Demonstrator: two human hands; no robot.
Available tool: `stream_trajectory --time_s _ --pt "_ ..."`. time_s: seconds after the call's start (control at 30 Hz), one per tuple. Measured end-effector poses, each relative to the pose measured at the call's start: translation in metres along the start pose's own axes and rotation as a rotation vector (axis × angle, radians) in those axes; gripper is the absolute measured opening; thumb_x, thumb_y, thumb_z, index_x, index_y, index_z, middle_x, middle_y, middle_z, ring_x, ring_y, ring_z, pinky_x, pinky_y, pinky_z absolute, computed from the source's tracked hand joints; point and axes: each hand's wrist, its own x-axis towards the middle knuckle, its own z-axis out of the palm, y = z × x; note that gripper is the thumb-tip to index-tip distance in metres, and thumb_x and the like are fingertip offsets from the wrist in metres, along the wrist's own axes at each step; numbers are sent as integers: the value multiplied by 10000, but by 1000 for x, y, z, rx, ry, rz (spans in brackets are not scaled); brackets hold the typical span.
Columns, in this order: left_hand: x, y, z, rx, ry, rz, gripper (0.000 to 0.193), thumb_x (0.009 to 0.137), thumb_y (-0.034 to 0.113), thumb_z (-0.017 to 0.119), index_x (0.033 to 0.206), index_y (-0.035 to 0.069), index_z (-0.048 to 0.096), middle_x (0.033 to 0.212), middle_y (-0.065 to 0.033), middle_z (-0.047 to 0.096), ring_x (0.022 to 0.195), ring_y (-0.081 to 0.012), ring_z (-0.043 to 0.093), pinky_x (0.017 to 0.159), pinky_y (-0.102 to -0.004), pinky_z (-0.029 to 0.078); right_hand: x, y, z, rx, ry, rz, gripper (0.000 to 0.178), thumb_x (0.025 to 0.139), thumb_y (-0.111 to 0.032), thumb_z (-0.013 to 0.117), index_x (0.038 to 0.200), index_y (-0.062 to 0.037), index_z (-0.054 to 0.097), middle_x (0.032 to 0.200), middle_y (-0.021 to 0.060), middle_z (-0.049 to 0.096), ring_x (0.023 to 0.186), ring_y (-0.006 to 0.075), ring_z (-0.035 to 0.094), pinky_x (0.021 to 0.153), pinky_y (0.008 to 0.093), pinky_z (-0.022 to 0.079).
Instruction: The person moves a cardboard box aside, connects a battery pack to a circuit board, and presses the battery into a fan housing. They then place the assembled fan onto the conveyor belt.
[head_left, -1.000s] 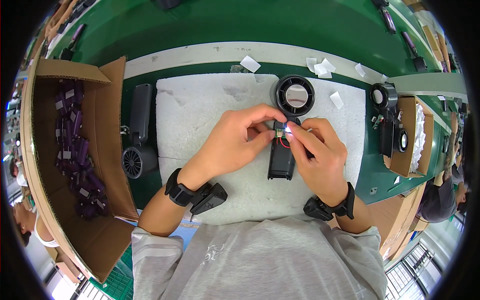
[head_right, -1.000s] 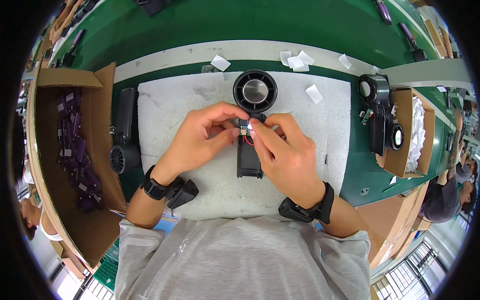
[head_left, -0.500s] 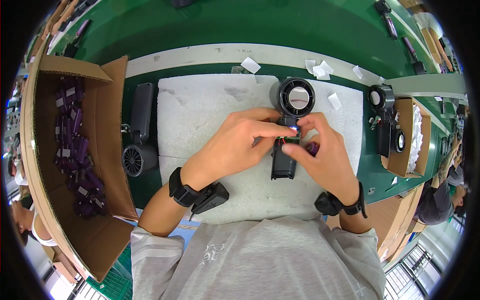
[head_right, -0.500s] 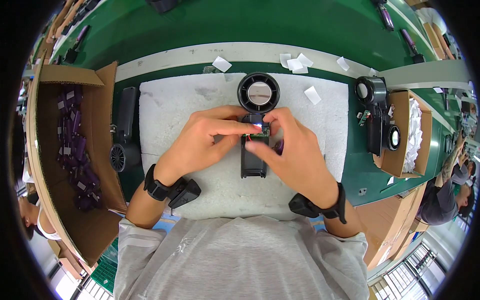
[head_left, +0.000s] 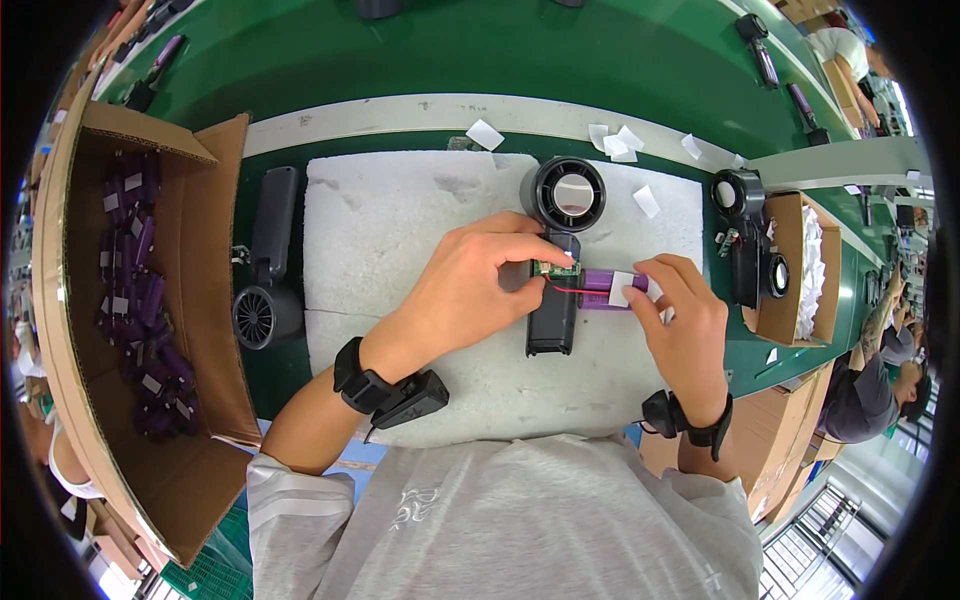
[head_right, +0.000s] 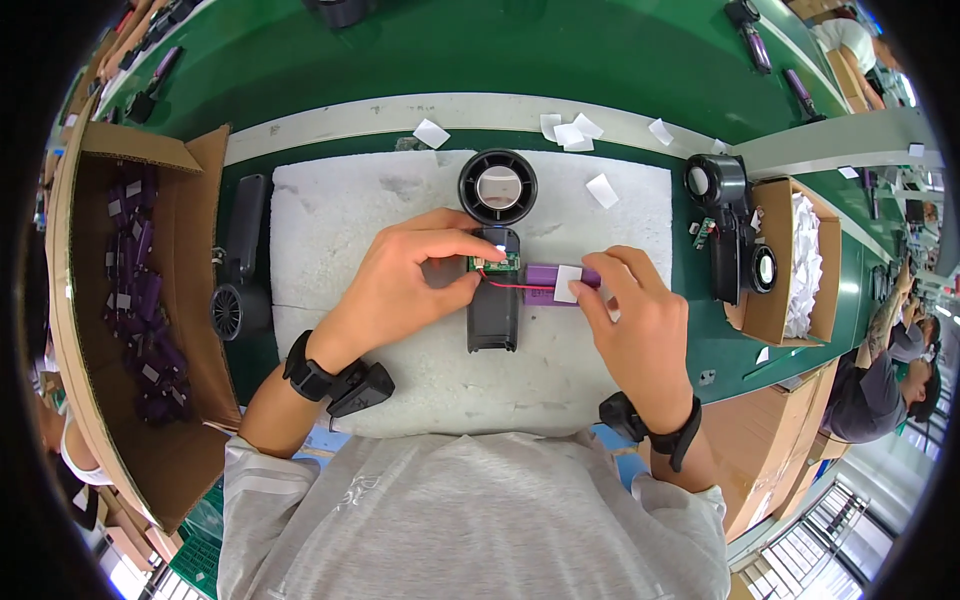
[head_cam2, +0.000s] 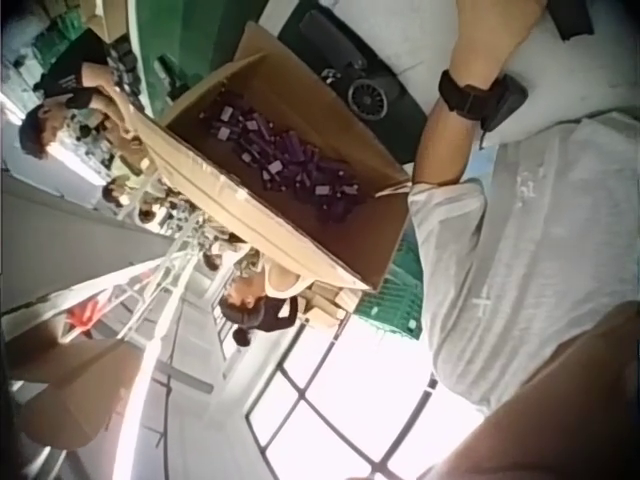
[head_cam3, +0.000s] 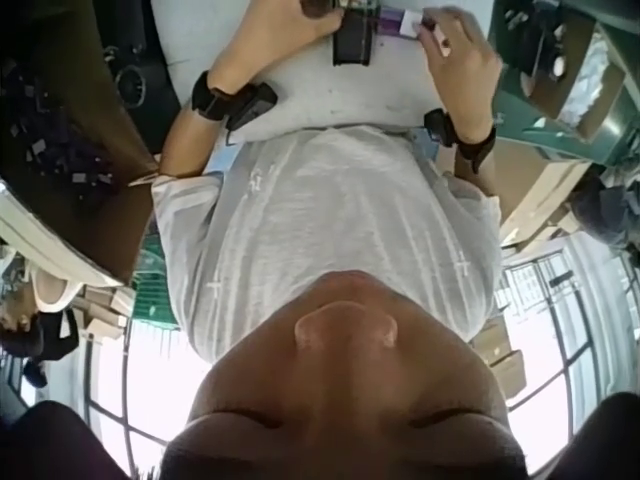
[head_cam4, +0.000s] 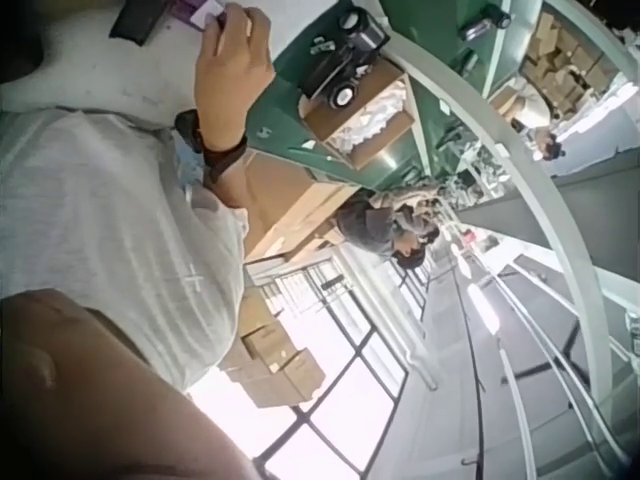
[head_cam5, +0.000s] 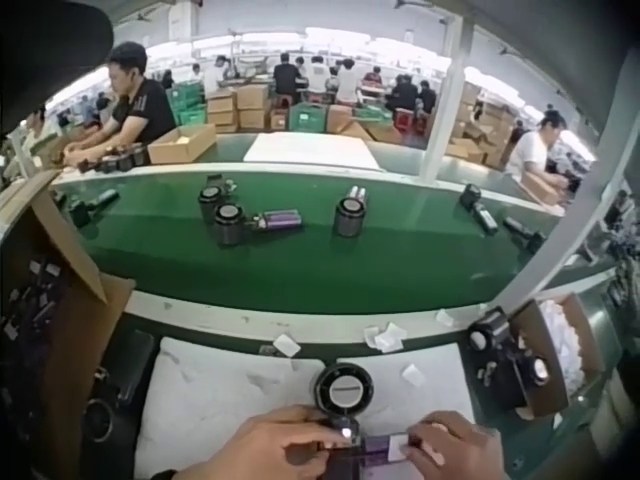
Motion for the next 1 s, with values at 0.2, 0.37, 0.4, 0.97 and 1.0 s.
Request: stream_trajectory --time_s 0.2,0.37,0.4,0.97,1.0 --pt "-3 4 6 34 61 -15 297 717 -25 653 984 91 714 1060 -152 648 889 -287 658 786 -318 524 -1 -2 2 -257 81 -466 145 723 23 740 844 49 663 1003 138 669 754 252 655 645 319 532" --pt "-2 -1 10 38 129 58 247 717 13 658 943 95 715 957 -94 653 759 -261 623 669 -332 509 2 -7 4 -350 17 -543 125 707 30 736 803 42 657 1020 158 681 761 261 653 645 340 536" --pt "-3 -2 10 37 127 60 250 717 13 659 947 95 714 964 -94 653 766 -262 625 674 -331 511 3 -9 5 -351 17 -545 125 707 30 736 803 42 657 1020 158 681 761 261 653 645 340 536" --pt "-5 1 11 60 104 28 300 696 35 696 982 123 715 1080 -170 646 988 -320 641 856 -358 526 5 -13 2 -281 13 -451 101 710 21 718 766 28 634 968 163 699 748 297 654 655 363 529" --pt "-5 1 11 61 105 23 299 696 35 697 981 123 715 1080 -169 646 987 -321 641 856 -358 526 4 -14 1 -299 -7 -460 111 716 25 711 786 26 625 983 164 689 760 300 647 662 365 526"
